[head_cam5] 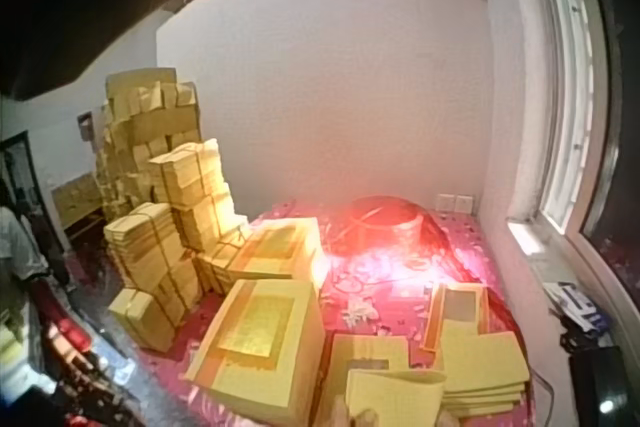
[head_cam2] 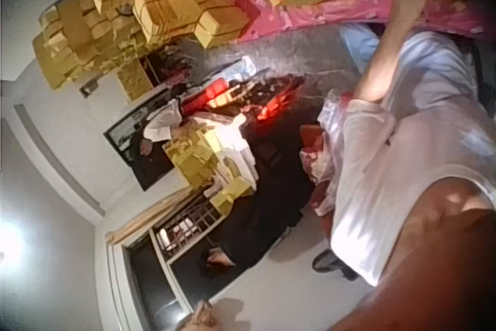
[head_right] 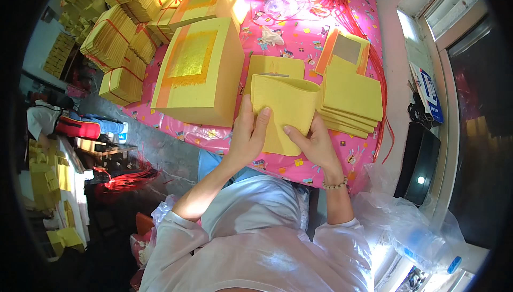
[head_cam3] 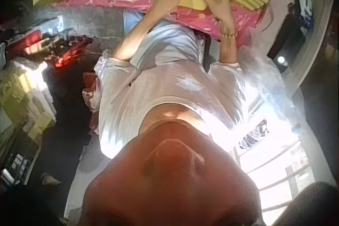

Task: The person folds yellow paper sheets with gold foil accents into small rectangular packets. They repeatedly fold the sides and press the creases to form the shape. The person stacks the finished packets and ties a bundle with a red string.

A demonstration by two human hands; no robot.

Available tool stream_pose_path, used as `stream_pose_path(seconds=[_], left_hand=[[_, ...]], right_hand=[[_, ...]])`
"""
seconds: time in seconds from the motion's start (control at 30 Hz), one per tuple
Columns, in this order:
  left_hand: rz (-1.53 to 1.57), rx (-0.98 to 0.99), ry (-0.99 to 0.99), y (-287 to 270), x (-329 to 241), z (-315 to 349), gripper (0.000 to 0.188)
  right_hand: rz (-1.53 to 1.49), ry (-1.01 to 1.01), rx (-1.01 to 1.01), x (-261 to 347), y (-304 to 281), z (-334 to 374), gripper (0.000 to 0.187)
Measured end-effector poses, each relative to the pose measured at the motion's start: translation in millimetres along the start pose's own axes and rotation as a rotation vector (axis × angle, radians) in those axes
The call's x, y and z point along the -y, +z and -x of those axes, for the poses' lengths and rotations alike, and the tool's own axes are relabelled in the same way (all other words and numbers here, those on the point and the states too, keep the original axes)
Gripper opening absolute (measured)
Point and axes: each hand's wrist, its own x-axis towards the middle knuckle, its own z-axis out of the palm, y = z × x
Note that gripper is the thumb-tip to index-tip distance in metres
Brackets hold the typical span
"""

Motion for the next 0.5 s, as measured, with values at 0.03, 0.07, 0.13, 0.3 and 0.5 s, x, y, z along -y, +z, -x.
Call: stream_pose_path(seconds=[0.03, 0.07, 0.13, 0.3, 0.5], left_hand=[[-0.005, -0.001, 0.002, 0, 1, 0, 0.029], [-0.010, -0.001, 0.004, 0, 4, 0, 0.028], [-0.013, -0.003, 0.016, 0, 7, -1, 0.028], [-0.032, -0.028, 0.047, -1, 18, -3, 0.027], [-0.100, -0.006, 0.012, -5, 14, -5, 0.025]], right_hand=[[-0.003, 0.005, 0.003, 0, 0, 0, 0.044], [-0.006, -0.005, 0.001, -1, 1, 0, 0.044], [-0.011, -0.023, -0.008, 0, 3, 0, 0.044], [-0.024, -0.030, -0.011, 3, 10, -1, 0.044], [-0.094, -0.028, -0.040, 1, 14, -2, 0.041]])
